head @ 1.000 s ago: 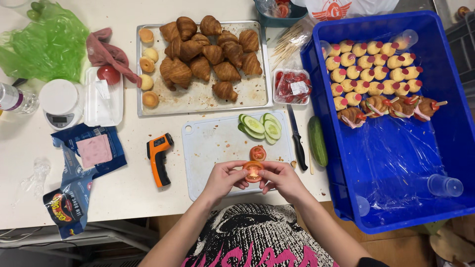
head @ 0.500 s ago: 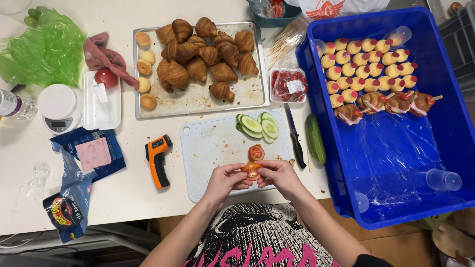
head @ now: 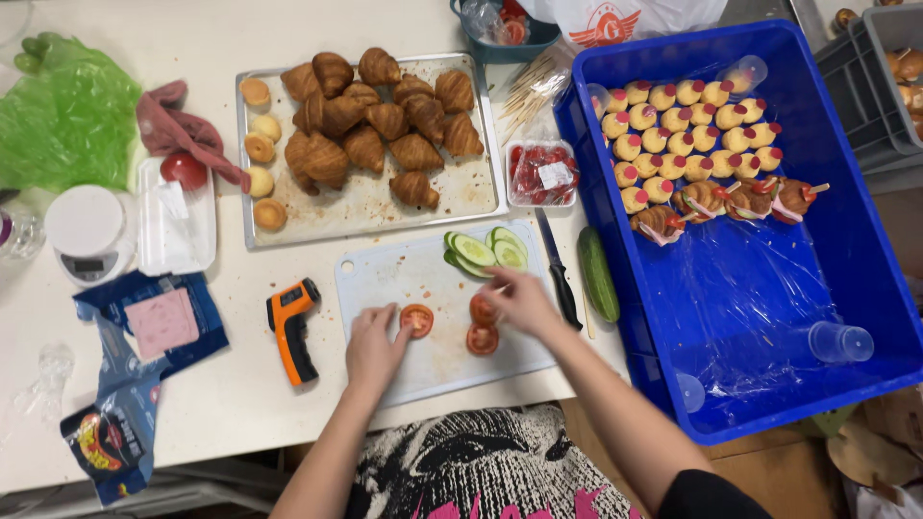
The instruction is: The person prepares a croissant sandwich by slicing a tomato and ham, then assembling them with a cucumber slice into a croissant and securing it with a toothpick.
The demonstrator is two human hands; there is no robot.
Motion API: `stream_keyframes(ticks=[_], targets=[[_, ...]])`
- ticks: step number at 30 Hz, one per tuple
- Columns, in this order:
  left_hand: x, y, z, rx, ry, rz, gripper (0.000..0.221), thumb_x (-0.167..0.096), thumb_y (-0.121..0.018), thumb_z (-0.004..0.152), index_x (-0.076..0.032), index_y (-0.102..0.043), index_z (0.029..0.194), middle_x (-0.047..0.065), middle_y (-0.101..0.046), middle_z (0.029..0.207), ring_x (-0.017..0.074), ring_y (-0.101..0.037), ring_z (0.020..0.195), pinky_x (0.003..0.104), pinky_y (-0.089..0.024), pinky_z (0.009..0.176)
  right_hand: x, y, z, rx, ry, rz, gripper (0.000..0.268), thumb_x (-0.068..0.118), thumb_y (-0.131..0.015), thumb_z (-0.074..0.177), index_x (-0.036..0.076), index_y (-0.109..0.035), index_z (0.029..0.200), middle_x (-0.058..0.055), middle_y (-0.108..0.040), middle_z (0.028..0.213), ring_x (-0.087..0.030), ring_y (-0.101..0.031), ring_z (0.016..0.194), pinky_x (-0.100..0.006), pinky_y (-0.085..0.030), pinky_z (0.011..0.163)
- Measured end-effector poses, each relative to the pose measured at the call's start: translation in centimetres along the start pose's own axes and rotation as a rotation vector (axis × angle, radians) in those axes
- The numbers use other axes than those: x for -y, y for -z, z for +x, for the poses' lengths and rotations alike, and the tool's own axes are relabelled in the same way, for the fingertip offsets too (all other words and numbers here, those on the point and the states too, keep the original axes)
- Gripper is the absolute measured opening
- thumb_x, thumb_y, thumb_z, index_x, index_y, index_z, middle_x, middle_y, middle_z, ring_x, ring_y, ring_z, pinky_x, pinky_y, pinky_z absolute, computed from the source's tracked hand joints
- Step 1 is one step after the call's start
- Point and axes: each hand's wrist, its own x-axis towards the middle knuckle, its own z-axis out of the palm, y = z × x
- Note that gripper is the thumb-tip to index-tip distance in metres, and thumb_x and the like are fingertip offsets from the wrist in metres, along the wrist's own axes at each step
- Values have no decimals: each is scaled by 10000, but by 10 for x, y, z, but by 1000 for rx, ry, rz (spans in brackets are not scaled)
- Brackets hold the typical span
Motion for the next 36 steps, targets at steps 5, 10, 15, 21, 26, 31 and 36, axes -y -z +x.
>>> stream_keyframes(ticks=[5, 10, 15, 21, 26, 31, 36], targets=[[-34, 11, 43, -139, -233, -134, 356, -212, -764, 828, -78, -724, 1155, 136, -683, 1082, 334, -621, 1039, 419, -507, 918, -17, 77, 29, -253, 26, -65, 357, 187, -734, 915, 41, -703, 1239, -66, -782, 943, -109, -709, 687, -279, -569, 591], [-100, -35, 165, 14, -387, -346, 274, -154, -709, 906, -78, -714, 1169, 108, -704, 1126, 303, -655, 1067, 403, -532, 925, -29, 74, 29, -303, -98, 191, 325, 181, -727, 915, 38, -701, 1206, -59, -752, 910, -109, -693, 669, -303, -533, 518], [-170, -86, 266, 111, -534, -174, 329, -86, -674, 856, -62, -685, 1184, 130, -683, 1124, 340, -628, 1100, 435, -521, 930, -45, 58, -4, -530, -63, -155, 271, 100, -745, 847, 32, -695, 1105, -119, -697, 1005, -232, -709, 777, -347, -578, 660], [-191, -111, 303, 335, -662, 49, 403, -57, -669, 847, -66, -653, 1250, 156, -671, 1198, 326, -614, 1177, 419, -526, 981, -66, 46, -39, -474, -124, -446, 520, 27, -758, 729, 27, -575, 1216, -218, -565, 1201, -417, -550, 1138, -470, -446, 990], [-192, -116, 301, 303, -796, 210, 502, -55, -704, 826, -72, -606, 1319, 139, -680, 1226, 325, -608, 1206, 421, -528, 965, -75, 46, -43, -396, -114, -337, 561, -4, -678, 761, -1, -516, 1299, -243, -562, 1265, -430, -548, 1177, -462, -459, 1009], [-200, -75, 292, 354, -714, 127, 661, -79, -789, 714, -92, -576, 1340, 145, -672, 1209, 330, -602, 1193, 424, -510, 990, -86, 55, -48, -313, -228, -342, 668, 28, -623, 780, -21, -429, 1417, -284, -580, 1210, -440, -572, 1130, -482, -460, 994], [-155, -20, 213, 182, -247, -477, 398, -133, -804, 815, -54, -674, 1183, 124, -711, 1144, 225, -726, 982, 342, -581, 883, -84, 79, -98, -245, -204, -323, 570, 114, -657, 886, 6, -459, 1409, -273, -656, 1112, -413, -661, 1014, -473, -523, 890]])
